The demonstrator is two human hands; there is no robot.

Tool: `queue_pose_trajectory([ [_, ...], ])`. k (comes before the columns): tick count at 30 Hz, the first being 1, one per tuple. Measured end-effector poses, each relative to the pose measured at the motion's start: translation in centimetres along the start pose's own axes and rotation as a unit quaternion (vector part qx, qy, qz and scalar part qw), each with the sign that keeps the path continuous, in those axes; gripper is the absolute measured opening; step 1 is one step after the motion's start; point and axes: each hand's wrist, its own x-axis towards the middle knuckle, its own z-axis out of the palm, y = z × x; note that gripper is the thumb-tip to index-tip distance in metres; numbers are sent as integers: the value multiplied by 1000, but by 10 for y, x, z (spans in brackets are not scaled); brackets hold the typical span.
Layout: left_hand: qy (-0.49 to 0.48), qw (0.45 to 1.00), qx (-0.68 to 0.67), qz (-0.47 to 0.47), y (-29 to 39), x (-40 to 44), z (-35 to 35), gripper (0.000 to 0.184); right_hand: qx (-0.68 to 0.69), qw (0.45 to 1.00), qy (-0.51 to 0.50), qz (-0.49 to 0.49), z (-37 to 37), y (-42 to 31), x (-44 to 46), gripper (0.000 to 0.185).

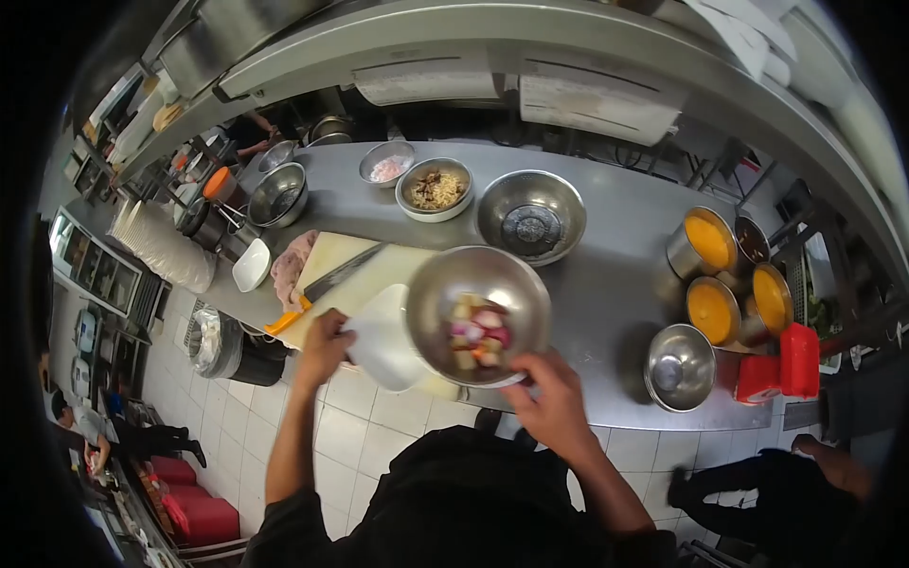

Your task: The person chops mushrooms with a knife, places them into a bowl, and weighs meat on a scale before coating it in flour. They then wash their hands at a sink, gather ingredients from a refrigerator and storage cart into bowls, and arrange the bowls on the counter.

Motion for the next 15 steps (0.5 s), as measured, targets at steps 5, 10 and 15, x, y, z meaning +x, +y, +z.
queue_pose_trajectory([
  [5, 11, 988, -148, 33, -12, 14, 68, 22, -17, 996, -83, -9, 53, 14, 27, 20],
  [10, 27, 973, -226, -21, -35, 10, 71, 20, 74, 980, -123, 138, 29, 36, 49, 52],
  [15, 45, 977, -205, -18, -31, 18, 68, 15, -27, 930, 279, 238, 26, 149, 121, 58],
])
